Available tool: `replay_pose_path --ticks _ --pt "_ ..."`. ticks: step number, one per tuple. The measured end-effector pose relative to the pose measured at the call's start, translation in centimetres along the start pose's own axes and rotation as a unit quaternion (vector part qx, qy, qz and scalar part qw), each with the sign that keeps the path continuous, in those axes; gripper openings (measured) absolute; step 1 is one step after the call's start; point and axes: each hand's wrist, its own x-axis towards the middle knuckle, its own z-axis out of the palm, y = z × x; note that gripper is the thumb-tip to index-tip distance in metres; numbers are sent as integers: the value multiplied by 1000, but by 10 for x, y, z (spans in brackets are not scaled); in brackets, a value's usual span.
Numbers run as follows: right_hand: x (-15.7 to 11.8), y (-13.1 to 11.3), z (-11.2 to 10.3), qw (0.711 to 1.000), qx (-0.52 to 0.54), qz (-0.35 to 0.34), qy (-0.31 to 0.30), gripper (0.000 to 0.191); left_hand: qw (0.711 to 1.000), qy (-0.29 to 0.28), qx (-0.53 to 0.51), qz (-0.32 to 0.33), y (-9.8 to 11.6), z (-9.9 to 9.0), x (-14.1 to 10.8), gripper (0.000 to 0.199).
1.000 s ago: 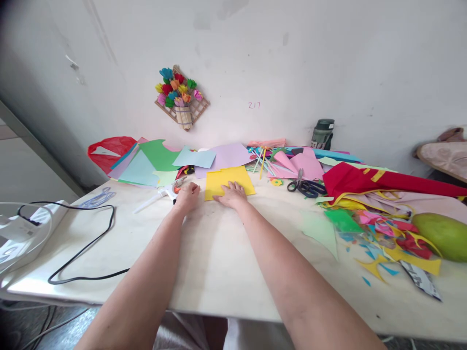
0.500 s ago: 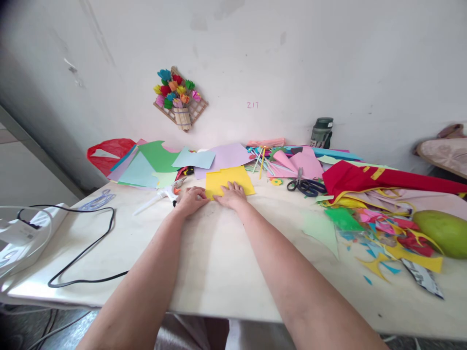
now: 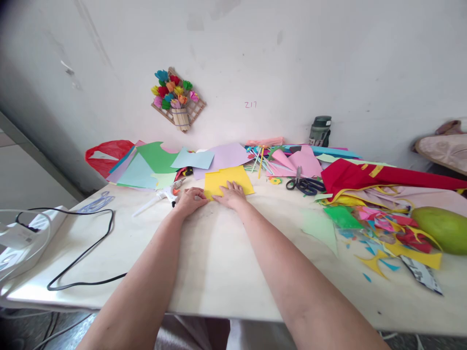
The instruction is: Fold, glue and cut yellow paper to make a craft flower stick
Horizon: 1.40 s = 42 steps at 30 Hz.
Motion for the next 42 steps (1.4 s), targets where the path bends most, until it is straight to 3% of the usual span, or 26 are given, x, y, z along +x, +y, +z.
replay_pose_path --ticks 10,16,20,26,31,36,42 --pt "0 3 -2 1000 3 -9 -3 68 999 -6 -30 36 -6 2 2 9" --pt "-2 2 -3 1000 10 -8 -6 68 1000 5 5 2 -8 1 4 18" --pt "-2 2 -3 1000 11 -7 -8 67 999 1 -42 33 -11 2 6 20" --pt "-2 2 -3 1000 7 -11 -4 67 995 -2 -103 0 -14 7 9 23" --pt "-3 1 -3 1000 1 -8 -3 68 986 -30 -158 46 -18 16 13 24" --pt "-3 1 -3 1000 -1 -13 -5 69 991 -28 -128 34 -20 18 15 21" --pt "-1 2 -2 1000 -2 -13 -6 68 998 -29 -55 -4 -13 7 10 20"
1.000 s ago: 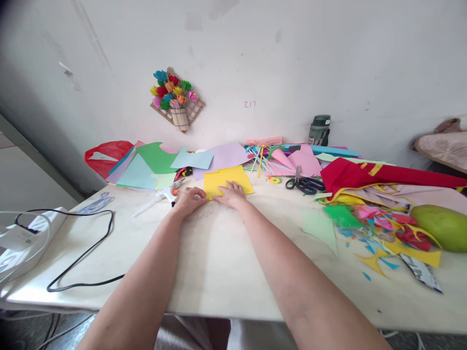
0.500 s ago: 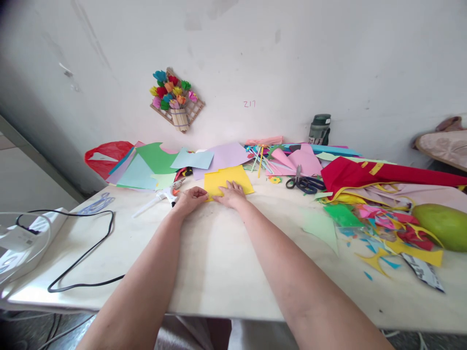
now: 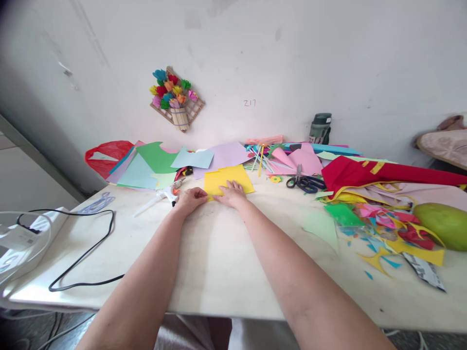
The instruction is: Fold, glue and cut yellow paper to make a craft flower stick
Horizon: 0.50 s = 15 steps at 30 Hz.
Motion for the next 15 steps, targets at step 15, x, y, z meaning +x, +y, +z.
replay_pose_path --ticks 15 --pt "0 -5 1 1000 -6 27 -3 72 980 17 186 71 18 -2 -6 17"
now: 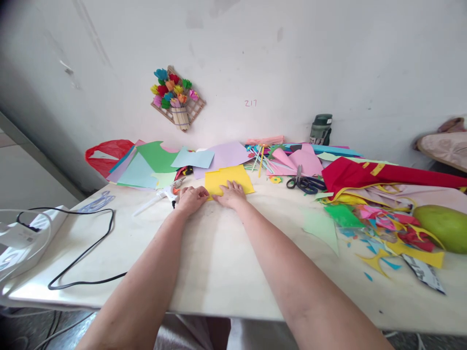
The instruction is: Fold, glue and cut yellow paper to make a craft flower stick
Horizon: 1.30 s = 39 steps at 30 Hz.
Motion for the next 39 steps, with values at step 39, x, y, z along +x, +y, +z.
replay_pose_path --ticks 39 --pt "0 -4 -4 999 22 15 -22 72 984 -47 99 -143 25 13 -3 57"
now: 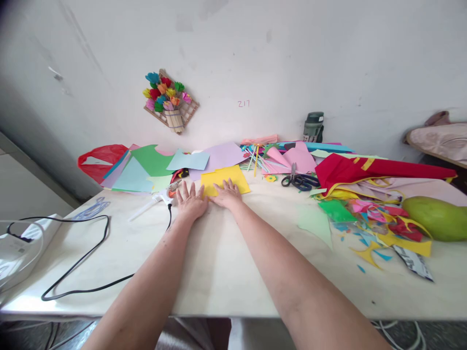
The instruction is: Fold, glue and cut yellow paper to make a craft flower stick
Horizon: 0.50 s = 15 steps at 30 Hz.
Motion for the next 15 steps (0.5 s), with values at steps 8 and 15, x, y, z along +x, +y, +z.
replay_pose_path --ticks 8,15 --pt "-1 12 -6 1000 -10 -17 -20 62 998 -51 -10 -19 -2 -3 1 54" --pt "-9 37 -19 999 -34 5 -40 57 999 -48 -16 -18 -3 -1 1 51"
